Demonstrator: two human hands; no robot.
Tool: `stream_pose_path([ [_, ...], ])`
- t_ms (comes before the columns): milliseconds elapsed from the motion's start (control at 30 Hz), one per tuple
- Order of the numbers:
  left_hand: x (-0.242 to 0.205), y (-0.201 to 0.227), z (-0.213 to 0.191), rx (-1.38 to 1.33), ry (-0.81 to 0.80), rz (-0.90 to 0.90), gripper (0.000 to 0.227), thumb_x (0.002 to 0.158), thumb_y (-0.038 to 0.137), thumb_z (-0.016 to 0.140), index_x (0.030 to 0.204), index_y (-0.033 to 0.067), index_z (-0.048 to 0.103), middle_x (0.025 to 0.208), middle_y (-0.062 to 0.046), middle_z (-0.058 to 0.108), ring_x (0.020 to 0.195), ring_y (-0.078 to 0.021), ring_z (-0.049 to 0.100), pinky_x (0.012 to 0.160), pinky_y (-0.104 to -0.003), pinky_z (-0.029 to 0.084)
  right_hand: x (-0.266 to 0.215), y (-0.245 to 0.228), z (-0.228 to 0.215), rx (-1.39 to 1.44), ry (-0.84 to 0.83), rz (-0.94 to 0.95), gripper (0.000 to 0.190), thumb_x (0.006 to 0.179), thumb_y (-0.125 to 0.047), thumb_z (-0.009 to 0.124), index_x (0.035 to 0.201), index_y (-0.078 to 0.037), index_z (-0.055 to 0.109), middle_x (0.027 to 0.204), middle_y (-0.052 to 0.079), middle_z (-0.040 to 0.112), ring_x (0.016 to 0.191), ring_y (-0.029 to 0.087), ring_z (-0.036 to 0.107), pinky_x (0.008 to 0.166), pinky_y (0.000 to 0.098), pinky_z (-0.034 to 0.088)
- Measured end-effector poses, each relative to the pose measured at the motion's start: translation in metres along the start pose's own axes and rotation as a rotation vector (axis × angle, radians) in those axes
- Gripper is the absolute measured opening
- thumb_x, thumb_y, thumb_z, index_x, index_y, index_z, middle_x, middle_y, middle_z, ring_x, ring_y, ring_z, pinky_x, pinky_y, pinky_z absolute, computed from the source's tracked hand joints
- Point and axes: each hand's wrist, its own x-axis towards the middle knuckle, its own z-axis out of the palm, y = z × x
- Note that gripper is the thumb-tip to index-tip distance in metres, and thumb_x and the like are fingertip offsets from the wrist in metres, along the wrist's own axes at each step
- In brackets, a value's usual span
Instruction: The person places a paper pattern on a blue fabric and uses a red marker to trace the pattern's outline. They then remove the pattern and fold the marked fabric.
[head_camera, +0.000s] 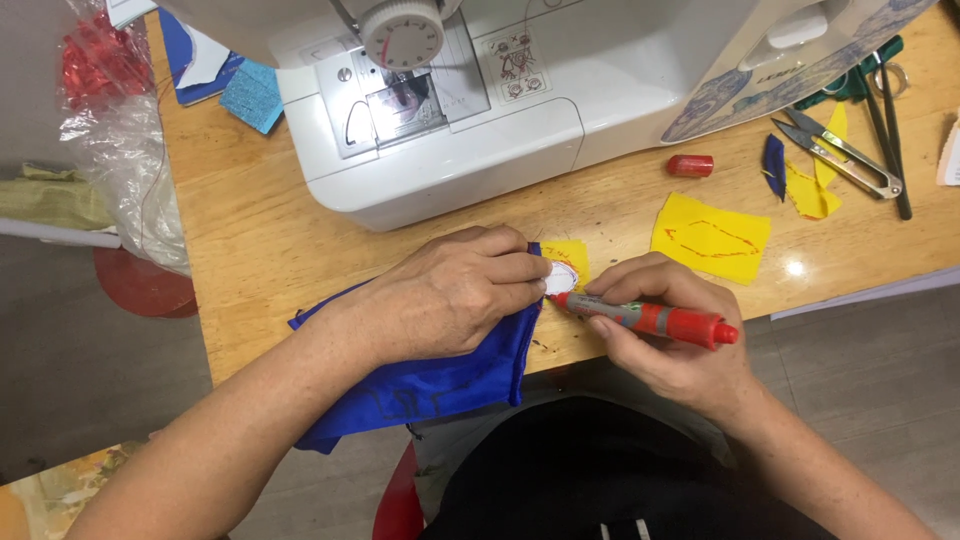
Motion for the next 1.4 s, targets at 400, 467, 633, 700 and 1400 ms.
stream_pose_path([
  [400, 0.003, 0.004, -0.003, 0.115, 0.049, 0.011, 0.018, 0.1, -0.003, 0.053, 0.106, -0.007, 0.069, 0.115, -0.014, 0.067, 0.093, -0.0332, 0.059, 0.086, -0.042, 0.053, -0.028, 0.019, -0.032, -0.158, 0.039, -0.071, 0.044, 0.086, -0.013, 0.076, 0.128, -0.004, 0.062, 0.13, 0.023, 0.064, 0.122, 0.033, 0.066, 0.106, 0.0349, 0.061],
  [467, 0.007, 0.012, -0.017, 0.107, 0.078, 0.008, 0.017, 0.103, -0.003, 0.051, 0.102, -0.0061, 0.068, 0.116, -0.016, 0.068, 0.093, -0.034, 0.06, 0.082, -0.044, 0.051, -0.031, 0.012, -0.034, -0.169, 0.034, -0.083, 0.043, 0.087, -0.01, 0.075, 0.127, -0.005, 0.062, 0.128, 0.023, 0.067, 0.117, 0.032, 0.072, 0.104, 0.0344, 0.062],
  [633, 0.003, 0.034, -0.041, 0.075, 0.196, -0.095, 0.023, 0.101, -0.006, 0.046, 0.103, -0.0093, 0.068, 0.111, -0.023, 0.069, 0.095, -0.038, 0.065, 0.087, -0.047, 0.057, -0.044, 0.021, -0.044, -0.105, 0.042, -0.119, 0.042, 0.089, -0.008, 0.073, 0.129, -0.005, 0.06, 0.123, 0.021, 0.073, 0.112, 0.03, 0.08, 0.106, 0.038, 0.066],
  [700, -0.001, 0.044, -0.045, 0.076, 0.225, -0.328, 0.02, 0.087, -0.014, 0.058, 0.1, -0.0044, 0.069, 0.099, -0.015, 0.068, 0.085, -0.0296, 0.062, 0.063, -0.036, 0.053, -0.043, 0.015, -0.045, -0.144, 0.093, -0.079, 0.031, 0.093, -0.004, 0.068, 0.123, -0.001, 0.06, 0.119, 0.022, 0.073, 0.112, 0.033, 0.078, 0.108, 0.0416, 0.062],
  [1400, 0.034, 0.024, 0.017, -0.189, -0.069, -0.978, 0.015, 0.092, 0.024, 0.071, 0.101, 0.0151, 0.062, 0.094, -0.001, 0.068, 0.081, -0.0225, 0.062, 0.063, -0.041, 0.048, -0.041, 0.022, -0.049, -0.134, 0.062, -0.125, 0.028, 0.092, -0.004, 0.069, 0.119, -0.002, 0.062, 0.11, 0.018, 0.075, 0.099, 0.028, 0.078, 0.099, 0.0382, 0.061],
])
